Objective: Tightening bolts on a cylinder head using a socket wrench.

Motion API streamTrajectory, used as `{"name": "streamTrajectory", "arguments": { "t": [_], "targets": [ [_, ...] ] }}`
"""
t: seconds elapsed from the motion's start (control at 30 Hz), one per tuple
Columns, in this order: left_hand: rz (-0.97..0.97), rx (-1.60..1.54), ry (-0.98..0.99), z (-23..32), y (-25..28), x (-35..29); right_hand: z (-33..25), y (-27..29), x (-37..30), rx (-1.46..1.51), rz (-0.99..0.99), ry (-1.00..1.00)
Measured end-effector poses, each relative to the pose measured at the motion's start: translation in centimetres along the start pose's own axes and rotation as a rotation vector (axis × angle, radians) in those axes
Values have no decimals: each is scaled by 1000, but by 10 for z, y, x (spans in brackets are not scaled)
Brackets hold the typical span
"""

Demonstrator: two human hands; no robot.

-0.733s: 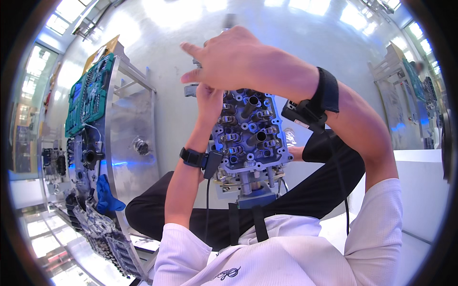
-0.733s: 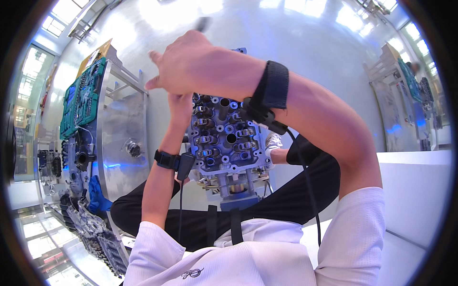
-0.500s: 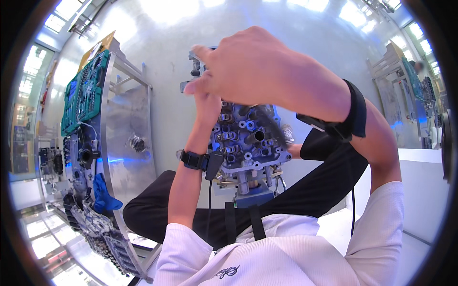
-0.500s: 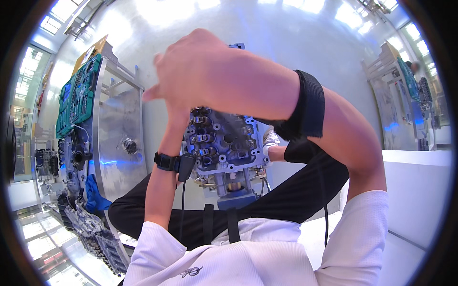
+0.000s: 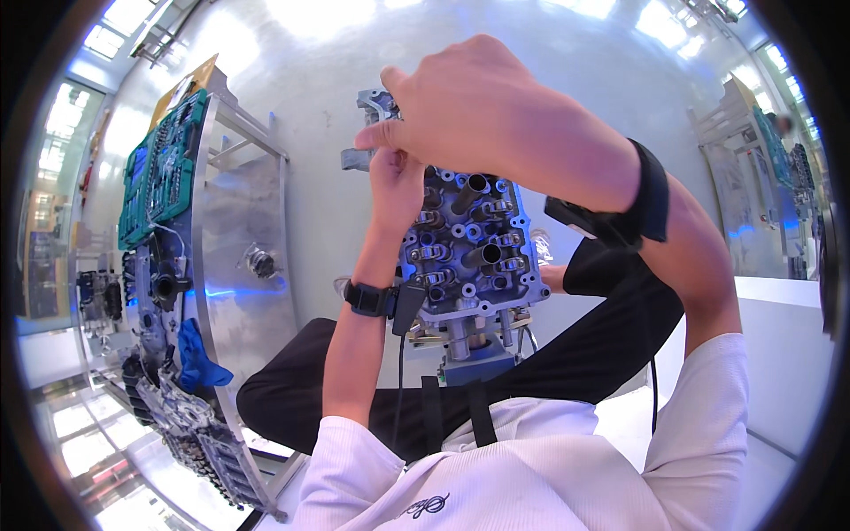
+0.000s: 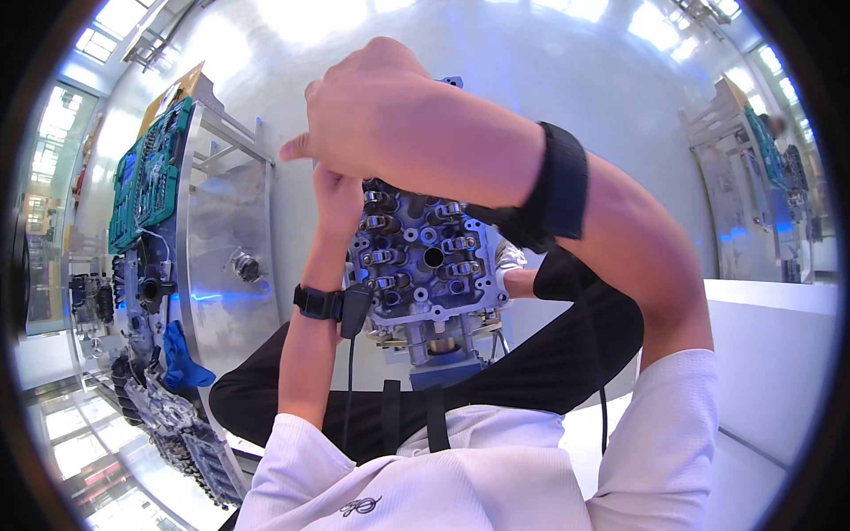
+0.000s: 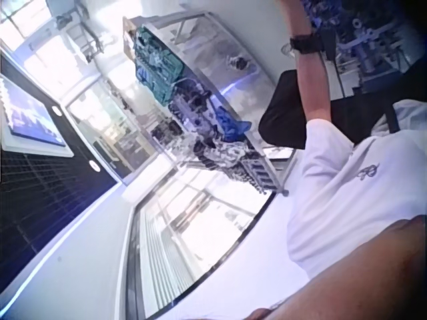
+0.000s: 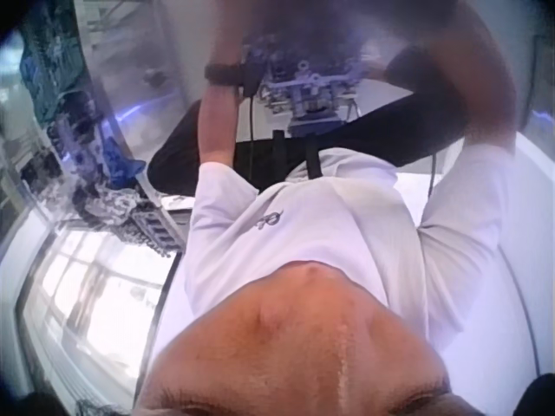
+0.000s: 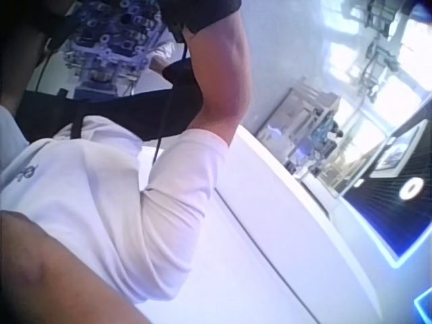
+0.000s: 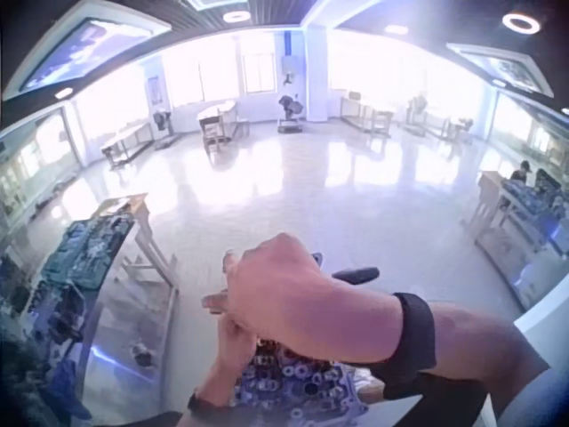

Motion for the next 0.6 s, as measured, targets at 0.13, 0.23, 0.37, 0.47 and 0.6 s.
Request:
{"name": "streamTrajectory", "arguments": {
  "t": [0.13, 0.23, 0.37, 0.47, 0.6],
  "targets": [
    [74, 132, -27, 2, 5, -5, -16, 3, -29, 152, -33, 138],
    [169, -22, -123, 3, 12, -10, -37, 9, -30, 234, 57, 299],
    [241, -73, -193, 0, 8, -5, -28, 4, 3, 92, 239, 173],
    [182, -57, -143, 3, 9, -3, -12, 0, 5, 52, 155, 52],
    [76, -46, -136, 10, -2, -2, 1, -3, -10, 15, -42, -19]
  ]
}}
Point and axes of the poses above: each hand's wrist, its own x-axis towards the middle knuckle, its own y-axis out of the back of the hand, z = x × y, the point moved 8 cm from there along x, towards the middle knuckle, and after that the axes turned 5 degrees about x, right-handed, at the moved point
